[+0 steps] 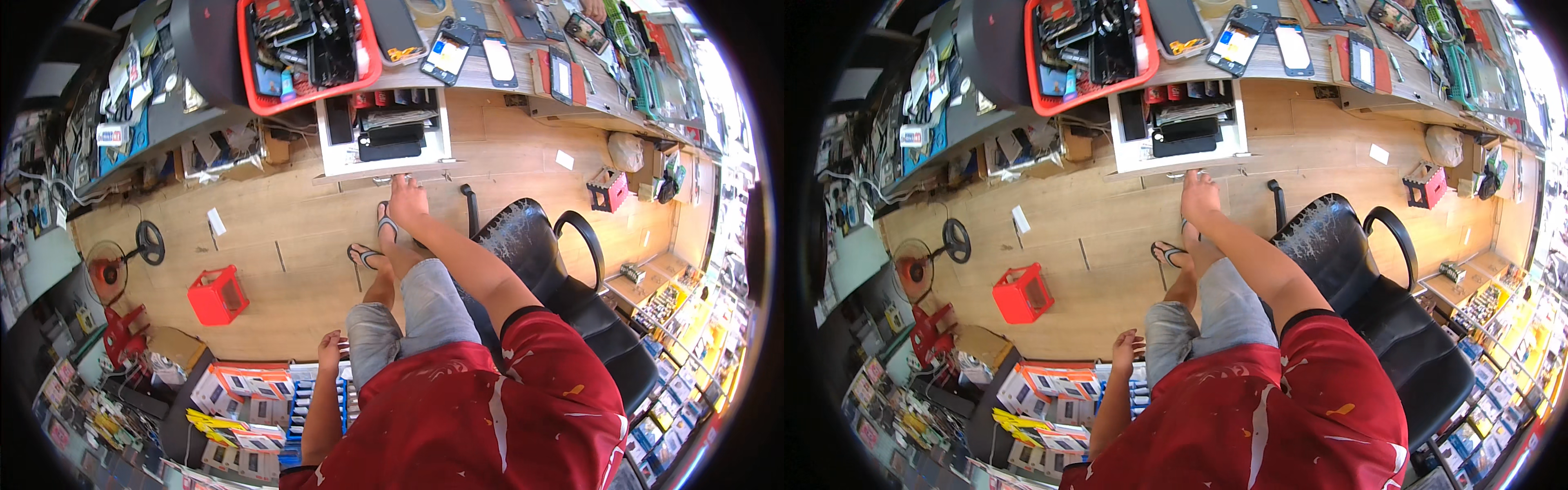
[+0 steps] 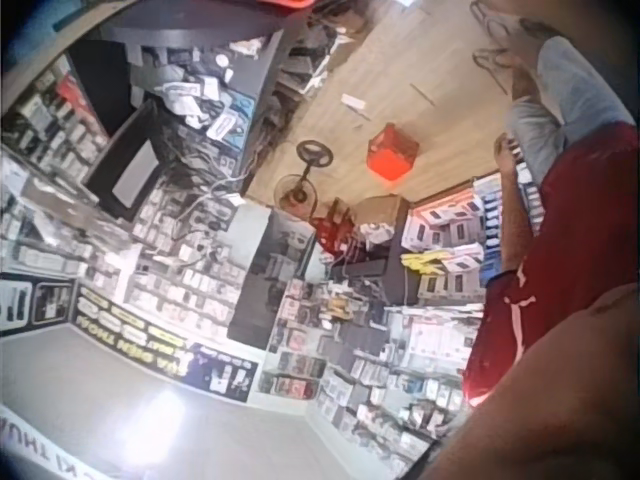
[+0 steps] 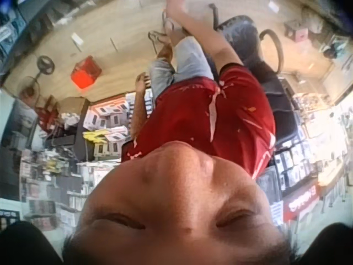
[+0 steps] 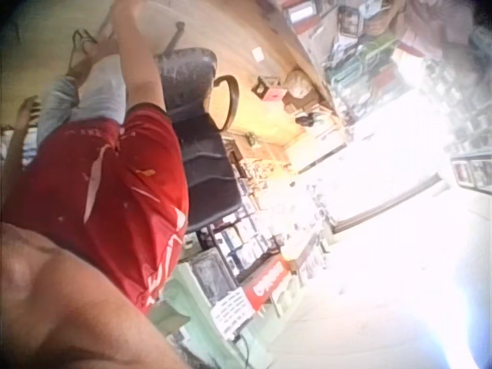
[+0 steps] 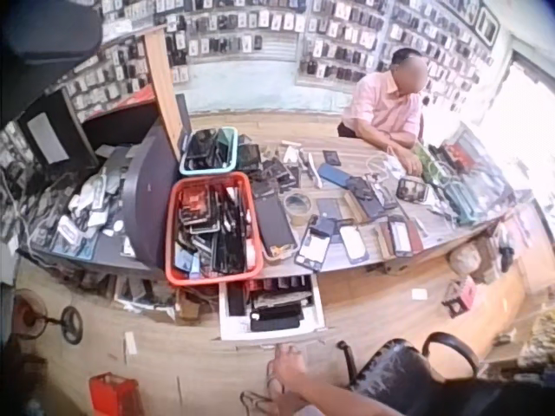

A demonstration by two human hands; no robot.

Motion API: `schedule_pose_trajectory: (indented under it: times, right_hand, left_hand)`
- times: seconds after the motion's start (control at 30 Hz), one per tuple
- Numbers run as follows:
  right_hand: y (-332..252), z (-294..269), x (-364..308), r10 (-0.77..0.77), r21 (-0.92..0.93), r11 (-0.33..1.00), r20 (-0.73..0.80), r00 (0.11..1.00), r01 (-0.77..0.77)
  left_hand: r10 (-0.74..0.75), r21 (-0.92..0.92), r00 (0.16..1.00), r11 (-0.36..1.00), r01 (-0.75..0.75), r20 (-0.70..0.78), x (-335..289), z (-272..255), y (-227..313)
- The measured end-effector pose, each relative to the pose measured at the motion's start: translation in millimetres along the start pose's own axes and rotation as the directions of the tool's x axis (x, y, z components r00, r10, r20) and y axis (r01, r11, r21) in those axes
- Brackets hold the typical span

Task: The person retrieves a phone battery from a drawer, exchanges it with a delivery rider, then unpacks the battery and installs it into a disassembled smartphone. The person aligns and presses the battery into place inside the phone chassis.

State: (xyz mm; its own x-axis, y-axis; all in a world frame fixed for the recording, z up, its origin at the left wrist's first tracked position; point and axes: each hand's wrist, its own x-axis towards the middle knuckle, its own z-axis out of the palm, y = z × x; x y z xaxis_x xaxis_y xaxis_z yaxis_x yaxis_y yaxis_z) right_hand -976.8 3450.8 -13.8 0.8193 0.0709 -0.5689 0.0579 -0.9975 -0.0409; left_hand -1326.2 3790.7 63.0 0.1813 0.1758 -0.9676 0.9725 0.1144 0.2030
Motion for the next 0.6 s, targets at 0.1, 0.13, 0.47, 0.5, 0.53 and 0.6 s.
schedule_pose_trajectory:
  times: [0.1, 0.13, 0.47, 0.5, 0.53, 0.6]
  right_hand:
    - [-6, 11, -31, 0.045, 0.007, 0.999, 0.023, 0.999, -0.045]
    - [-7, 11, -37, 0.066, 0.008, 0.998, 0.020, 0.998, -0.066]
    - [27, -89, -39, -0.114, 0.488, 0.864, -0.050, 0.992, 0.124]
    - [34, -89, -31, -0.066, 0.518, 0.827, -0.295, 0.953, 0.218]
    - [44, -87, -11, -0.079, 0.398, 0.871, -0.468, 0.880, 0.290]
    - [66, -77, 30, -0.132, 0.195, 0.927, -0.629, 0.766, 0.320]
  left_hand:
    - [-0.007, -0.063, 1.000, 0.998, 0.006, -0.030, -2, -4, -24]
    - [-0.013, -0.094, 0.999, 0.996, 0.009, -0.041, -3, -5, -31]
    - [-0.099, -0.174, 0.995, 0.980, 0.092, -0.031, -14, 10, -90]
    - [-0.104, -0.177, 0.994, 0.979, 0.097, -0.027, -14, 13, -92]
    - [-0.106, -0.174, 0.994, 0.980, 0.101, -0.020, -15, 15, -93]
    - [-0.105, -0.171, 0.994, 0.980, 0.101, -0.014, -16, 19, -98]
